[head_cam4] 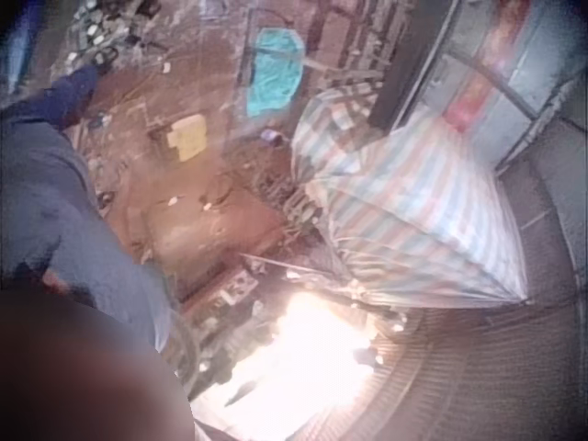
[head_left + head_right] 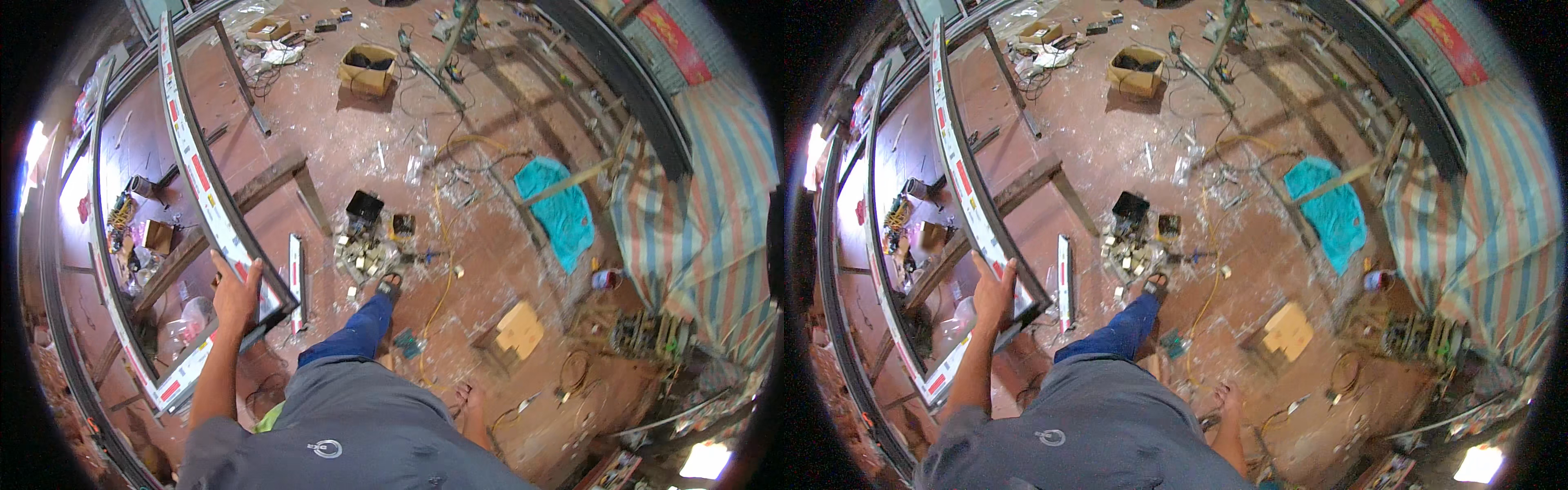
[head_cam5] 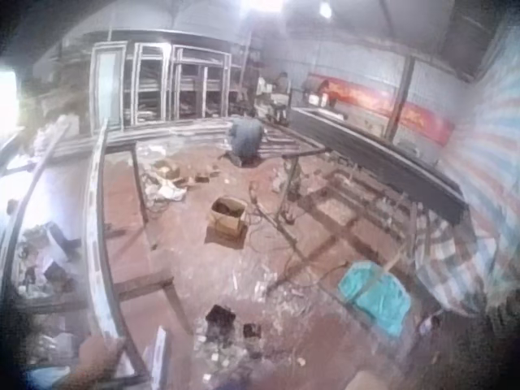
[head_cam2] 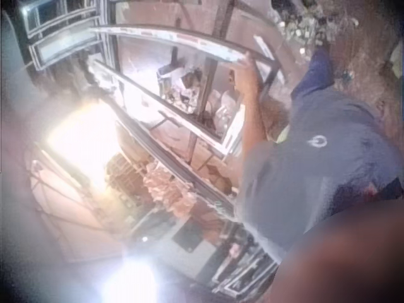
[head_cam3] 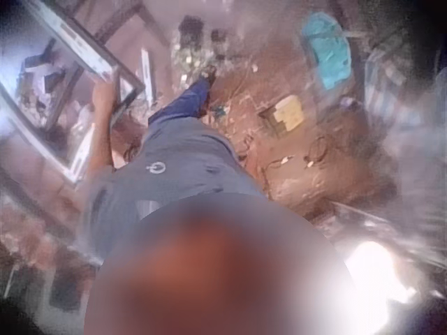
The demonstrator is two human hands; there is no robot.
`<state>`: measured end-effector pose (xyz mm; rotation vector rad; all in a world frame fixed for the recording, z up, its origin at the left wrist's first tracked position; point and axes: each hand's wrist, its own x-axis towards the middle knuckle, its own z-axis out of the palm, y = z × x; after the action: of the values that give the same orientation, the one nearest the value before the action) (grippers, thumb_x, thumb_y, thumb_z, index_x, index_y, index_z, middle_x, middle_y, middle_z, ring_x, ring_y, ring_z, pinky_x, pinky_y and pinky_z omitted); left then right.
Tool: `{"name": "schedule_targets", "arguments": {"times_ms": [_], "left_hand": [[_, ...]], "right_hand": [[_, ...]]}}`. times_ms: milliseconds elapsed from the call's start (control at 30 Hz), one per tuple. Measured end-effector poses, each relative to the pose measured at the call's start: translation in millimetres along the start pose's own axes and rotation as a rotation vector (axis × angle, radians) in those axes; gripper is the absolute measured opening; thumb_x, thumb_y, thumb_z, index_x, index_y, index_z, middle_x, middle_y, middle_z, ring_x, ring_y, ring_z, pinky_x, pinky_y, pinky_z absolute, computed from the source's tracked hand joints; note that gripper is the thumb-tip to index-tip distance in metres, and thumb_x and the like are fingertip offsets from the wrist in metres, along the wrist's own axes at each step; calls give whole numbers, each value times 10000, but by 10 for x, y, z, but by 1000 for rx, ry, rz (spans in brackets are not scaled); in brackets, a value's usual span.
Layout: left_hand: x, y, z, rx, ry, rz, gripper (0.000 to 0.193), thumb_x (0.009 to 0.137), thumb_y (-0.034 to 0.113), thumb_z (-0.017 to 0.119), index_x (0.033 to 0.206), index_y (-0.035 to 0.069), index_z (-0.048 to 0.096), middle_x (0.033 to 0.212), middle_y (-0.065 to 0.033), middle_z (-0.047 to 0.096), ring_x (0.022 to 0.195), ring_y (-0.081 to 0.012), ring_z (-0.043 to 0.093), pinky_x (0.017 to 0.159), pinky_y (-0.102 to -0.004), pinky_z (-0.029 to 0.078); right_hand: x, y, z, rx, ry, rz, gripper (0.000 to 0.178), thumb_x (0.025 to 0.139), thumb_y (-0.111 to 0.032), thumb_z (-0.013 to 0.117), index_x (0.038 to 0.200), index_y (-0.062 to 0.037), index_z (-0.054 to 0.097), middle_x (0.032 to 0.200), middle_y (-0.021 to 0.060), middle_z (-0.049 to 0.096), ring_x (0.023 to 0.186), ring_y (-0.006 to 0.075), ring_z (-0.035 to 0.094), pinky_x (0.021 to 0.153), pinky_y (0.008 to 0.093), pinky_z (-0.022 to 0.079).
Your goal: The person assembles a window frame by aligning metal profiles, drilling holes, and inserting rubber seals. They use a cordless drill and scissors to cut and fit the seals into the frame grooves.
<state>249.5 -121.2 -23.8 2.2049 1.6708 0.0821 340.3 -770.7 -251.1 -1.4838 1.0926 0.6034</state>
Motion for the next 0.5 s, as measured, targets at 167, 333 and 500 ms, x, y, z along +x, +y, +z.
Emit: {"name": "schedule_targets", "arguments": {"times_ms": [167, 333, 500], "left_hand": [[669, 600, 103, 87, 173, -73, 1078, 906, 612, 709, 1697, 112, 174, 1527, -362, 423, 1308, -538, 521, 1075, -574, 467], [945, 794, 35, 78, 260, -164, 966, 949, 586, 686, 1699, 201, 212, 1586, -365, 363, 1378, -561, 466, 1107, -580, 452], [988, 876, -20, -6, 258, -198, 906, 957, 470, 715, 1693, 230, 245, 1582, -365, 371, 1405, -537, 458, 1129, -553, 439]], "right_hand": [[300, -1021, -186, -152, -229, -82, 266, 992, -323, 628, 1086, -76, 654, 843, 72, 692, 726, 203, 667, 605, 347, 508], [-210, -2592, 864, -539, -142, -190, 284, 1004, -350, 652, 1088, -79, 667, 890, 113, 740, 648, 217, 651, 552, 339, 483], [754, -3682, 1377, -422, -203, -151, 237, 1016, -332, 642, 1090, -107, 644, 903, 86, 731, 724, 215, 714, 641, 373, 539]]}}
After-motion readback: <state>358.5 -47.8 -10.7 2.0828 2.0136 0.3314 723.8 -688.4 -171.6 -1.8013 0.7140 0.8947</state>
